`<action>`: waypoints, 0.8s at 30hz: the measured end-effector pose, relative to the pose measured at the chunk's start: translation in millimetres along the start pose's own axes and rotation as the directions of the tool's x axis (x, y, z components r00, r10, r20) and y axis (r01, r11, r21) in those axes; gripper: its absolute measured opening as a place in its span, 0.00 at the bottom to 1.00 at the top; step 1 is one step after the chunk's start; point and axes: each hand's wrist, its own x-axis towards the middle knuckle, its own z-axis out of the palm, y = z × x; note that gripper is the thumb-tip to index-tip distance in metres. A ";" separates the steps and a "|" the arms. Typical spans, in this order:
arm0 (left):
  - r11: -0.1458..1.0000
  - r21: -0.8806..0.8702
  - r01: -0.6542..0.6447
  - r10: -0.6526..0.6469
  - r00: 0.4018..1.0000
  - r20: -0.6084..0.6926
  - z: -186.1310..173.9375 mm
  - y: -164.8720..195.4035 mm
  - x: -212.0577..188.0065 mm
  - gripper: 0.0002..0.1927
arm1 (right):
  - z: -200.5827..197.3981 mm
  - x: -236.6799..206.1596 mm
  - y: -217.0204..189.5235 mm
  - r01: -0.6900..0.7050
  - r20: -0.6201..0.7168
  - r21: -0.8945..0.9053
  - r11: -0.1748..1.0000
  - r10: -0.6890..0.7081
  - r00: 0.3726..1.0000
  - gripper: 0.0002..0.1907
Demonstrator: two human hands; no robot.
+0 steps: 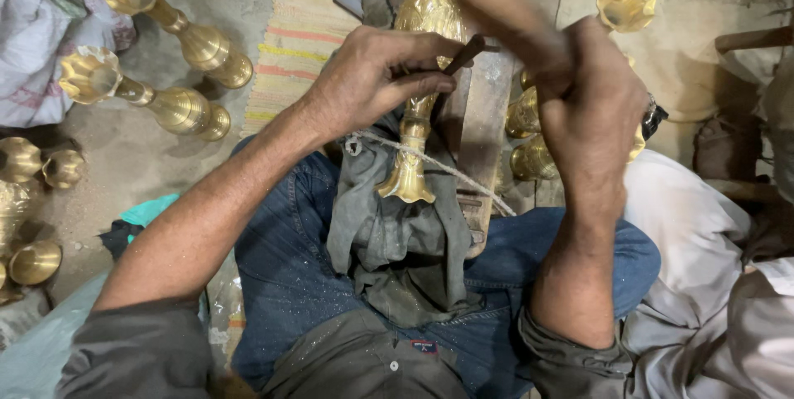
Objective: The person sits cross-legged on the floor with a brass vase held on a cloth on their lap and engraves decorative patterns into its surface, holding a chisel against the metal and striking it with a wooden mallet, repositioning the chisel repeatedly to work different areas of the vase.
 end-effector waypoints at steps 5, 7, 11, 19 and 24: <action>0.999 -0.049 0.019 -0.020 1.000 -0.020 -1.7 1.0 -5.2 0.16 | -3.5 1.5 -6.4 0.065 0.079 -0.181 0.981 -0.051 0.996 0.08; 0.997 -0.057 0.053 -0.054 0.998 -0.018 -1.4 0.9 -6.4 0.17 | -1.6 1.8 -8.0 -0.006 -0.019 0.181 0.984 0.010 1.000 0.12; 0.988 -0.146 0.055 -0.061 0.998 -0.035 -1.7 1.5 -8.7 0.16 | -2.2 -0.7 -8.1 0.108 0.078 -0.143 0.984 -0.097 0.992 0.15; 0.923 -0.172 0.344 -0.381 0.879 -0.287 21.8 27.8 -14.6 0.20 | -13.7 41.9 -0.3 0.171 -0.051 0.119 0.978 -0.166 0.985 0.19; 0.983 0.002 0.182 -0.170 0.920 -0.354 27.8 32.8 -13.9 0.16 | -11.3 58.4 -0.3 0.273 -0.022 0.001 0.962 -0.273 0.962 0.19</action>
